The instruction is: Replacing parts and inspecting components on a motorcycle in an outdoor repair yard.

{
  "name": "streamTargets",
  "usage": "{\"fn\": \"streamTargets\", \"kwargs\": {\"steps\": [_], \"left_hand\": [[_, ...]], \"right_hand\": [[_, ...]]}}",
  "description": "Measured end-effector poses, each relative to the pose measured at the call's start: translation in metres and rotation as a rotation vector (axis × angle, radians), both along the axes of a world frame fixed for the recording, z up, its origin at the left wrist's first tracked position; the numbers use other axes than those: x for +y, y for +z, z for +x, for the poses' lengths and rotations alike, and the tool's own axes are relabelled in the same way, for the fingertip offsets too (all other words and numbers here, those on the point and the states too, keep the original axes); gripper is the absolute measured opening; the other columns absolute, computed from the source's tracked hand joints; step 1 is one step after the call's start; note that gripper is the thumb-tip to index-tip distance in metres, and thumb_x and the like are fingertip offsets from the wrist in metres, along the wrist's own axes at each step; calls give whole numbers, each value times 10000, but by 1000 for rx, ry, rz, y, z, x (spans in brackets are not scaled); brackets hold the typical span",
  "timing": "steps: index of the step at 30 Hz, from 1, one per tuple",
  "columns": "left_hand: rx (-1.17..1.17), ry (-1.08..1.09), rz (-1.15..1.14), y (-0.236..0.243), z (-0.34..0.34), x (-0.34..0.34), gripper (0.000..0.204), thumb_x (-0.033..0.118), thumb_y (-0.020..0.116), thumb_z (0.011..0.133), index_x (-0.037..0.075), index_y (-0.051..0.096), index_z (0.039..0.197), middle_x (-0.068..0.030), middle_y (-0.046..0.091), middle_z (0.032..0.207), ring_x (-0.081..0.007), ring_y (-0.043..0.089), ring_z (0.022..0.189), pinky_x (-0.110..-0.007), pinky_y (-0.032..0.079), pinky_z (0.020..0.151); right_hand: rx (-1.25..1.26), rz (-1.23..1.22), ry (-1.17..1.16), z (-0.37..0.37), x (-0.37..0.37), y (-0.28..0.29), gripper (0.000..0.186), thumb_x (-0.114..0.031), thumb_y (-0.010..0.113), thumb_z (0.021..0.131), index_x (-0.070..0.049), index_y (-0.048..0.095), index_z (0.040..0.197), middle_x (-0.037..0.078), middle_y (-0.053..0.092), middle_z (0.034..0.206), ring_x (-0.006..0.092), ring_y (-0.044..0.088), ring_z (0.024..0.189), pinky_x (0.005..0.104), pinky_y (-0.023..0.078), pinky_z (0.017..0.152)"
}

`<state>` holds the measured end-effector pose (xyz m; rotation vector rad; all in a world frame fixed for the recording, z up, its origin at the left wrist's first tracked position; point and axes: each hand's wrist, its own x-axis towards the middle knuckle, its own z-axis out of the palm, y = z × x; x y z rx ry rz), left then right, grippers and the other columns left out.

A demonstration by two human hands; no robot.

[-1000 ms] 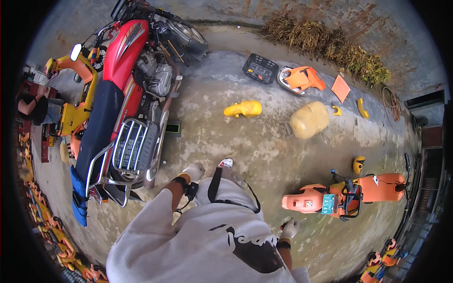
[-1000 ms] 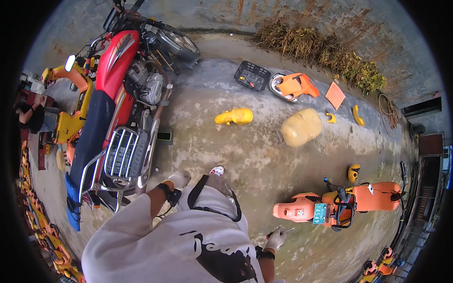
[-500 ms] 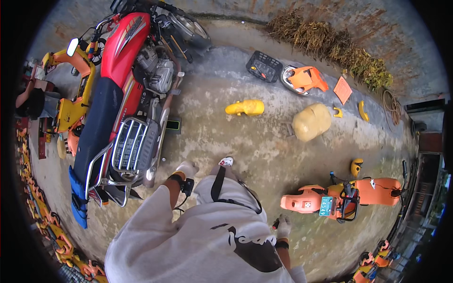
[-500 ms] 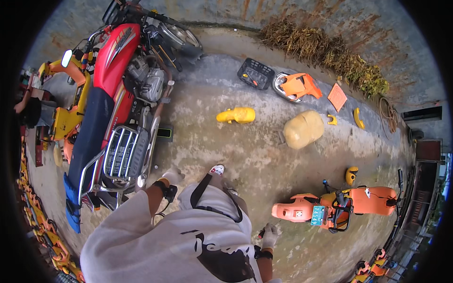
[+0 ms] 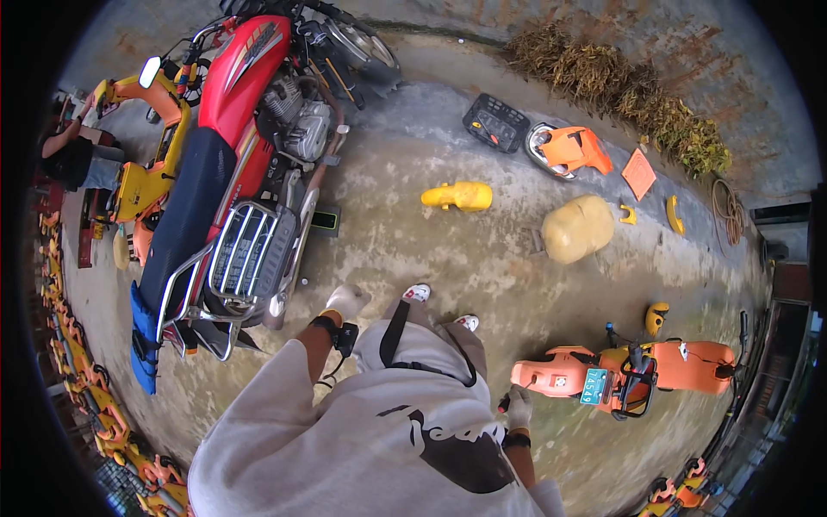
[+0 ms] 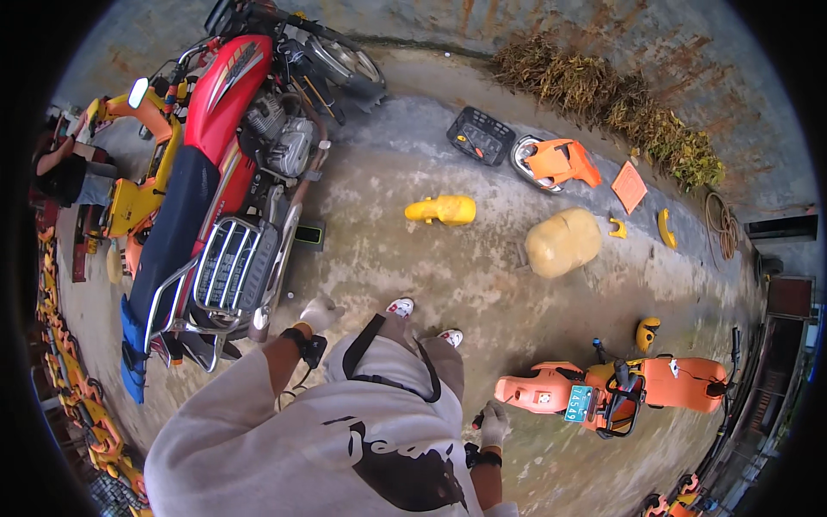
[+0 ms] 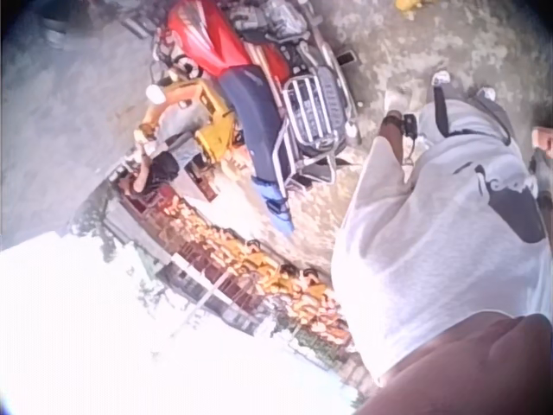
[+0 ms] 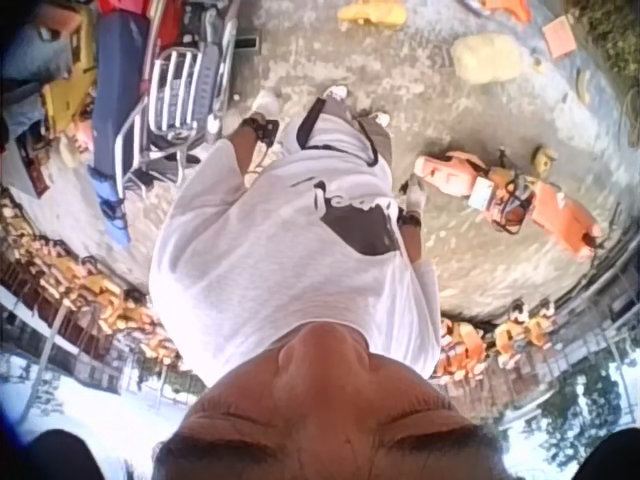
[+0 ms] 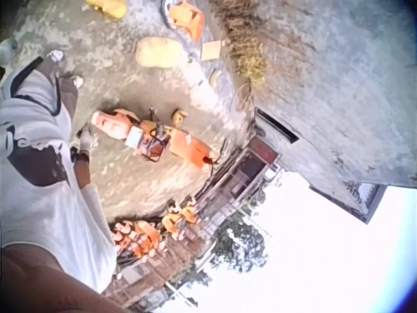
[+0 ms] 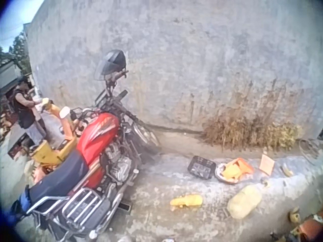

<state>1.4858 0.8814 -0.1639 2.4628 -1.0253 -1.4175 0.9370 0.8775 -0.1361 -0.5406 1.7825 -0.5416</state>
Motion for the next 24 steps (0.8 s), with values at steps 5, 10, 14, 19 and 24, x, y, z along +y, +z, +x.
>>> {"fn": "streamTargets", "kwargs": {"steps": [5, 10, 14, 19, 24], "left_hand": [[-16, -16, 42, 1, -18, 13, 419, 426, 646, 837, 43, 744, 976, -226, 710, 998, -396, 673, 984, -450, 519, 882], [-13, 3, 35, -7, -34, 23, 377, 394, 654, 834, 54, 752, 965, -211, 717, 976, -389, 679, 965, -448, 521, 884], [-48, -174, -23, -47, -39, 39, 214, 246, 677, 801, 104, 772, 931, -159, 736, 956, -340, 699, 930, -412, 546, 842], [65, -111, -20, -35, -40, 25, 145, 133, 679, 797, 79, 761, 904, -129, 742, 939, -284, 703, 890, -377, 541, 819], [69, -49, -61, -36, -34, 17, 212, 195, 671, 784, 122, 771, 957, -153, 737, 982, -327, 699, 932, -395, 541, 839]], "right_hand": [[-39, -75, 69, -5, -28, 7, 116, -111, 578, 951, -17, 632, 993, 67, 595, 687, 178, 569, 502, 323, 477, 480], [-2, -79, 121, -14, -42, 6, 146, -70, 556, 904, -19, 638, 1015, 60, 603, 701, 171, 570, 506, 312, 469, 478], [15, -84, 106, -17, -43, 7, 222, -53, 542, 895, 1, 637, 1089, 63, 602, 705, 176, 567, 498, 312, 464, 467], [100, -62, 90, -36, -35, -2, 382, -35, 545, 918, -35, 555, 1299, 49, 558, 765, 142, 546, 550, 314, 473, 493], [91, -46, 95, -20, -35, 21, 650, 13, 530, 866, -120, 401, 1490, 51, 550, 832, 146, 541, 592, 346, 489, 509]]}}
